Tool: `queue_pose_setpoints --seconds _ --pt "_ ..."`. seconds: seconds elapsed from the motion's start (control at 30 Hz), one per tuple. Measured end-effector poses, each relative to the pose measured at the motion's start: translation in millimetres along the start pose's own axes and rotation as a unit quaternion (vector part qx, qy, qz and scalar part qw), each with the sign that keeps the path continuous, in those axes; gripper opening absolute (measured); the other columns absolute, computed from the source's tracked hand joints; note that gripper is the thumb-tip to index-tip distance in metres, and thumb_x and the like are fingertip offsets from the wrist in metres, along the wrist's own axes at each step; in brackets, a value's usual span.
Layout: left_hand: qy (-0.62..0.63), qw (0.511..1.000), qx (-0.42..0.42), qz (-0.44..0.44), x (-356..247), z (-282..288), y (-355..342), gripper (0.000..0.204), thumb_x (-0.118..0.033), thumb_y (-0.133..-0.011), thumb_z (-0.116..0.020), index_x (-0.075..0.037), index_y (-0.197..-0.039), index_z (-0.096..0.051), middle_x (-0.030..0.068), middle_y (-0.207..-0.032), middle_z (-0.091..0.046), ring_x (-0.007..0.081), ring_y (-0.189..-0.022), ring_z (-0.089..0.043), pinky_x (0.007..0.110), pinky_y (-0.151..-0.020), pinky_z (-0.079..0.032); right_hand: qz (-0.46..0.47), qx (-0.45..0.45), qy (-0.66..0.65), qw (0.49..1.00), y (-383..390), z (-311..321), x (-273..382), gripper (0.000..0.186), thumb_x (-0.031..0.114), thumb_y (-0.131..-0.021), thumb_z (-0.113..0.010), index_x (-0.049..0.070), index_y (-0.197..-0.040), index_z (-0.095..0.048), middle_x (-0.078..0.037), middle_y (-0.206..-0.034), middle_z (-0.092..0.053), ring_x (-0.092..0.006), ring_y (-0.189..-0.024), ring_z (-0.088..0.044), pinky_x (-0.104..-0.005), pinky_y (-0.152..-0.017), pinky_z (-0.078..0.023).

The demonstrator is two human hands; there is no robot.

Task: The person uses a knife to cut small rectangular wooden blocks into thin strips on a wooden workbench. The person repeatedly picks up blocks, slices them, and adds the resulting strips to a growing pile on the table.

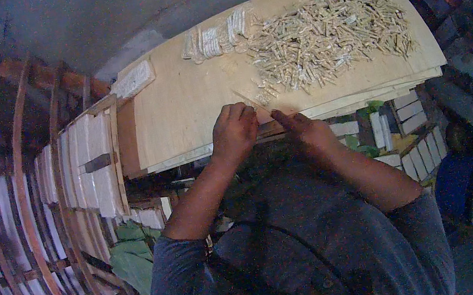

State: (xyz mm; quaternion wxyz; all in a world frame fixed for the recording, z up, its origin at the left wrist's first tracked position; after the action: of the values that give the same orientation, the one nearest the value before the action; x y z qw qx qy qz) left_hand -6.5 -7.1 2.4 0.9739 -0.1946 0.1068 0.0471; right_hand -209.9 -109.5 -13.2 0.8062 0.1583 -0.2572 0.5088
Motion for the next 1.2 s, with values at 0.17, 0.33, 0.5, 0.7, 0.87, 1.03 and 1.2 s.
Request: queue_pose_setpoints --seconds 0.17,0.33,0.5,0.7,0.87,1.03,1.2 --pt "0.016 1.000 0.004 0.005 1 2 -1 0.020 -0.012 -0.086 -0.074 -0.006 -0.104 -0.070 0.0104 -0.101 -0.061 0.0340 -0.097 -0.061 0.046 -0.083 -0.055 -0.014 0.027 -0.045 0.999 5 -11 2 0.067 0.014 -0.098 -0.060 0.024 -0.161 -0.040 -0.026 -0.114 -0.068 -0.0461 -0.089 -0.072 -0.0527 -0.074 -0.059" --pt "0.038 0.999 -0.022 0.003 0 5 2 0.021 -0.012 -0.085 -0.074 -0.005 -0.105 -0.069 0.0105 -0.103 -0.062 0.0339 -0.099 -0.061 0.045 -0.084 -0.055 -0.016 0.007 -0.011 1.000 31 -3 -9 0.071 0.013 -0.096 -0.063 0.022 -0.162 -0.038 -0.025 -0.114 -0.067 -0.0458 -0.090 -0.071 -0.0534 -0.074 -0.059" --pt "0.006 1.000 0.018 0.002 4 5 3 0.022 -0.012 -0.085 -0.074 -0.005 -0.105 -0.069 0.0100 -0.104 -0.063 0.0334 -0.099 -0.061 0.045 -0.083 -0.056 0.038 -0.028 -0.042 0.998 -3 -6 6 0.070 0.015 -0.096 -0.065 0.022 -0.161 -0.040 -0.024 -0.111 -0.068 -0.0461 -0.089 -0.071 -0.0551 -0.074 -0.059" --pt "0.020 1.000 0.000 0.002 7 -1 4 0.018 -0.012 -0.085 -0.074 -0.005 -0.102 -0.069 0.0098 -0.103 -0.063 0.0332 -0.097 -0.062 0.045 -0.082 -0.056 -0.050 0.067 -0.038 0.996 20 -11 -6 0.073 0.016 -0.094 -0.067 0.023 -0.161 -0.040 -0.023 -0.110 -0.067 -0.0461 -0.088 -0.070 -0.0555 -0.074 -0.059" --pt "0.044 0.999 -0.019 0.019 5 2 7 0.016 -0.011 -0.086 -0.074 -0.006 -0.100 -0.070 0.0100 -0.101 -0.064 0.0331 -0.096 -0.062 0.045 -0.080 -0.056 -0.026 0.020 -0.008 0.999 24 6 0 0.073 0.016 -0.093 -0.067 0.025 -0.160 -0.041 -0.025 -0.116 -0.068 -0.0463 -0.090 -0.071 -0.0542 -0.078 -0.060" --pt "0.010 1.000 0.009 0.002 2 9 5 0.016 -0.011 -0.086 -0.074 -0.005 -0.101 -0.071 0.0104 -0.102 -0.065 0.0330 -0.096 -0.063 0.044 -0.081 -0.057 0.012 0.017 -0.070 0.997 -4 -6 12 0.067 0.014 -0.098 -0.060 0.023 -0.161 -0.039 -0.027 -0.123 -0.067 -0.0475 -0.097 -0.071 -0.0546 -0.082 -0.059" --pt "0.018 1.000 -0.023 -0.006 9 -1 12 0.019 -0.012 -0.086 -0.075 -0.005 -0.103 -0.071 0.0104 -0.108 -0.067 0.0329 -0.098 -0.064 0.044 -0.082 -0.058 -0.033 0.060 -0.031 0.997 19 -9 4 0.067 0.015 -0.097 -0.063 0.024 -0.160 -0.042 -0.027 -0.116 -0.068 -0.0470 -0.091 -0.071 -0.0547 -0.078 -0.059"
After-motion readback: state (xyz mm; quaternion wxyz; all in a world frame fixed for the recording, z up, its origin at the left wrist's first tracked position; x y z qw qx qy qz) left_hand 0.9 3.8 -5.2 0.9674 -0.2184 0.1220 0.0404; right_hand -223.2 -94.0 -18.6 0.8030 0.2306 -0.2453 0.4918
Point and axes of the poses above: each hand's wrist, its own y-axis away from the middle knuckle, its own z-axis out of the back of the hand, x = y × z, the point moved 2 cm from there along -y, towards the middle knuckle
